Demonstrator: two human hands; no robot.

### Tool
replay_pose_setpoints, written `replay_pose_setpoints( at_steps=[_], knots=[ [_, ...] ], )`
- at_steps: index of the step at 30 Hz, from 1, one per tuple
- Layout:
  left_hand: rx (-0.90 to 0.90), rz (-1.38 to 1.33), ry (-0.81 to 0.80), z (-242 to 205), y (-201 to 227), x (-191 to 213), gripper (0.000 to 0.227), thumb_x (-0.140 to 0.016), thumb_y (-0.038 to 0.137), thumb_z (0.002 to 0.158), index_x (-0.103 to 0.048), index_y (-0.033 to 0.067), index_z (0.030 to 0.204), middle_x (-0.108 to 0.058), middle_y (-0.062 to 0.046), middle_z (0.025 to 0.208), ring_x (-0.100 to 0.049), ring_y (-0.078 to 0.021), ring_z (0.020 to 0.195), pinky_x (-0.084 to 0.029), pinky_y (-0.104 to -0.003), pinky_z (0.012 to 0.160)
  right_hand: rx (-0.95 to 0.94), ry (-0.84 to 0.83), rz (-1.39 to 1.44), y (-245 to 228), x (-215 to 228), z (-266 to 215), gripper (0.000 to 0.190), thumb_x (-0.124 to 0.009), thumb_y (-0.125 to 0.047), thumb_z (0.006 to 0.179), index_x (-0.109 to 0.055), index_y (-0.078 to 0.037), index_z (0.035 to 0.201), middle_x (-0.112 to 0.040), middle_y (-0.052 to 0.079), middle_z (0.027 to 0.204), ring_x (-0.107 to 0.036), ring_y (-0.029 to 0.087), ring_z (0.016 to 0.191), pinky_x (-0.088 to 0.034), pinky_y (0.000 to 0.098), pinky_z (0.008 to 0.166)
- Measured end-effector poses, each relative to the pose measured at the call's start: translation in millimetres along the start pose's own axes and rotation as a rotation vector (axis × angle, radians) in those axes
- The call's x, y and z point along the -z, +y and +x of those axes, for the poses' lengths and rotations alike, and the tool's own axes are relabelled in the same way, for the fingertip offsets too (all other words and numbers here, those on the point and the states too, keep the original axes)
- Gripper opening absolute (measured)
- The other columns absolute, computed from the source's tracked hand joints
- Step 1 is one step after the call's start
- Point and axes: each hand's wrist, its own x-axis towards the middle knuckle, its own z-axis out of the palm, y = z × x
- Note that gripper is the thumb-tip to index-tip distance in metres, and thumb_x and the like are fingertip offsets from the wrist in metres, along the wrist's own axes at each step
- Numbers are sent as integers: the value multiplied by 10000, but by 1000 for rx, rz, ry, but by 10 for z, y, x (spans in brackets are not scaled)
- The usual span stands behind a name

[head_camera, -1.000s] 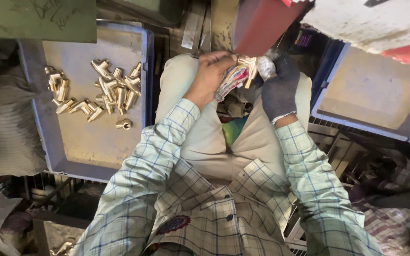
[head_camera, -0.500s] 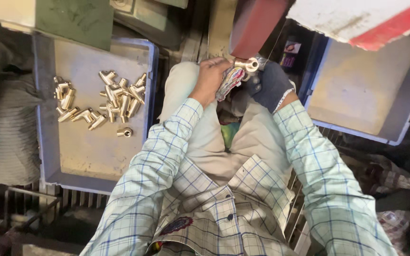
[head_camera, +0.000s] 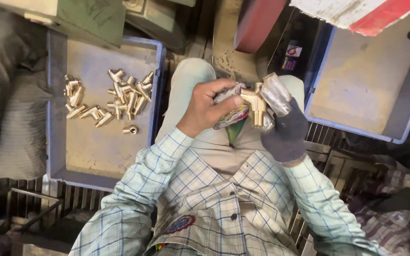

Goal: The person sits on the floor and repeatedly picks up small brass-colored metal parts from a tray. They hold each part with a cloth and rub it against a rotating grinding wheel to polish the surface, then place the finished part into a second tray.

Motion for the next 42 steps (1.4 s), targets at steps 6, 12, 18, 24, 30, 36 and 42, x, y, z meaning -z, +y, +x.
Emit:
replay_pose_setpoints(
  at_steps=[6,12,18,24,30,36,42],
  knots=[
    [163,-104,17,397,-642,29,237,-631,144,1027,-707,-68,1102,-721,-38,947,-636,-80,862,-530,-259,773,-85,42,-9,615,-366,55,425,-676,-39,982,-623,-62,1402,-652,164,1396,-658,320,1300,-530,385,1099],
    [438,-329,67,795,-946,52,221,-609,140,986,-712,-56,971,-728,-36,803,-647,-106,678,-539,-272,632,-134,53,24,1070,-674,280,389,-675,-87,1027,-617,-65,1411,-650,160,1428,-645,319,1337,-519,386,1126],
    [354,-200,191,817,-1123,-3,207,-636,116,1004,-735,-64,979,-714,-25,839,-603,-66,744,-507,-255,677,-298,-27,-24,1239,-785,316,353,-727,-182,1032,-645,-56,1352,-694,176,1306,-682,329,1219,-539,398,1023],
    [359,-55,235,790,-1116,-54,196,-642,122,998,-730,-51,970,-709,-20,810,-597,-64,725,-506,-260,653,-383,-33,128,1339,-832,299,325,-753,-147,1003,-652,-39,1292,-718,168,1202,-726,309,1117,-560,378,943],
    [317,34,228,814,-1091,-39,191,-646,117,984,-737,-51,983,-729,-24,829,-611,-62,752,-516,-255,683,-414,-49,288,1484,-865,312,242,-759,-58,996,-642,-10,1202,-724,151,1101,-709,280,997,-556,336,912],
    [340,-127,207,811,-1283,29,182,-645,83,975,-744,-70,977,-724,-49,855,-618,-85,767,-511,-269,698,-415,-5,192,1501,-901,277,291,-681,-20,990,-631,38,1270,-701,146,1123,-687,223,1002,-553,328,898],
    [557,-608,200,836,-1433,45,183,-646,71,947,-743,-81,982,-762,-108,883,-706,-142,736,-573,-291,678,-536,100,418,1289,-905,323,351,-629,-33,1069,-555,39,1404,-706,118,1185,-673,206,1044,-543,321,919]
  ],
)
